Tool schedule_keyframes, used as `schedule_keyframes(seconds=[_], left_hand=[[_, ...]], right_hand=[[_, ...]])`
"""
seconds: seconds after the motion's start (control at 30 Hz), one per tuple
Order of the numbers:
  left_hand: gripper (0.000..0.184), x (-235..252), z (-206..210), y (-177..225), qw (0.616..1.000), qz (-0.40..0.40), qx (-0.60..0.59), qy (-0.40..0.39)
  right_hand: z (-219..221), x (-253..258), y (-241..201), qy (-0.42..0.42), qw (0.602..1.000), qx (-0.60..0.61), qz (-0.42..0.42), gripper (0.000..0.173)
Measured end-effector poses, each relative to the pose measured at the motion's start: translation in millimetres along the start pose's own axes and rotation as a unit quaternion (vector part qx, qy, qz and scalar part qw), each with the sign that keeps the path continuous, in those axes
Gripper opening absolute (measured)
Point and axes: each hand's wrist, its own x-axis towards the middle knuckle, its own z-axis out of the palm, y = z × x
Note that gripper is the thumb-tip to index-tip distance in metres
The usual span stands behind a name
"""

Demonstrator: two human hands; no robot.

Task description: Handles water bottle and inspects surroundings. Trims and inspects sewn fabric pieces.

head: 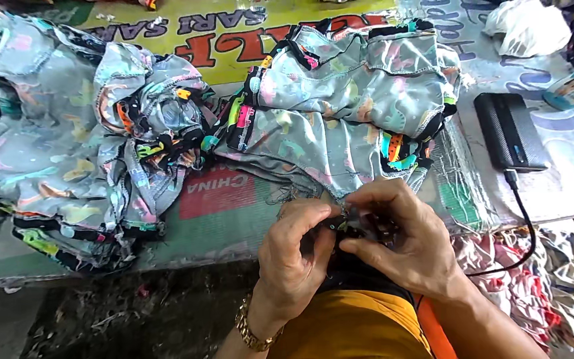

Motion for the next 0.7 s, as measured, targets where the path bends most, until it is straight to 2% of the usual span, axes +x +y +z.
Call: schedule_keyframes(seconds=[0.1, 0.17, 0.23, 0.3, 0.4, 0.57, 0.7], left_hand=[[0.042, -0.7, 3.7, -1.3, 1.0, 0.016, 0.006, 0.016], [0.041, 0.1, 4.7, -3.2, 0.999, 0.034, 0.014, 0.032], [0.04, 0.5, 4.0, -5.4, 0.997, 0.05, 0.023, 0.045], [0.038, -0.2, 2.8, -7.0, 0.997, 0.055, 0.036, 0.05], [0.034, -0.8, 2.8, -8.2, 0.997, 0.06, 0.041, 0.041], [0.024, 2.0, -0.1, -4.3, 0.998, 0.028, 0.041, -0.023], [0.028, 4.0, -1.6, 2.5, 0.998, -0.009, 0.035, -0.055]], right_hand=[[5.2, 11.6, -1.1, 0.026, 0.997, -0.055, -0.049, 0.008], [6.6, 15.2, -0.3, 0.023, 0.998, -0.033, -0.042, 0.004], [5.7, 15.5, 0.5, 0.004, 0.998, 0.067, 0.006, 0.005], [2.7, 14.6, 2.7, -0.004, 0.981, 0.184, 0.057, 0.007], [-2.1, 12.1, 6.1, -0.014, 0.956, 0.278, 0.089, 0.01], [-0.7, 11.4, 5.3, -0.003, 0.973, 0.223, 0.06, 0.008], [2.1, 12.5, 6.9, -0.004, 0.976, 0.211, 0.044, 0.007]])
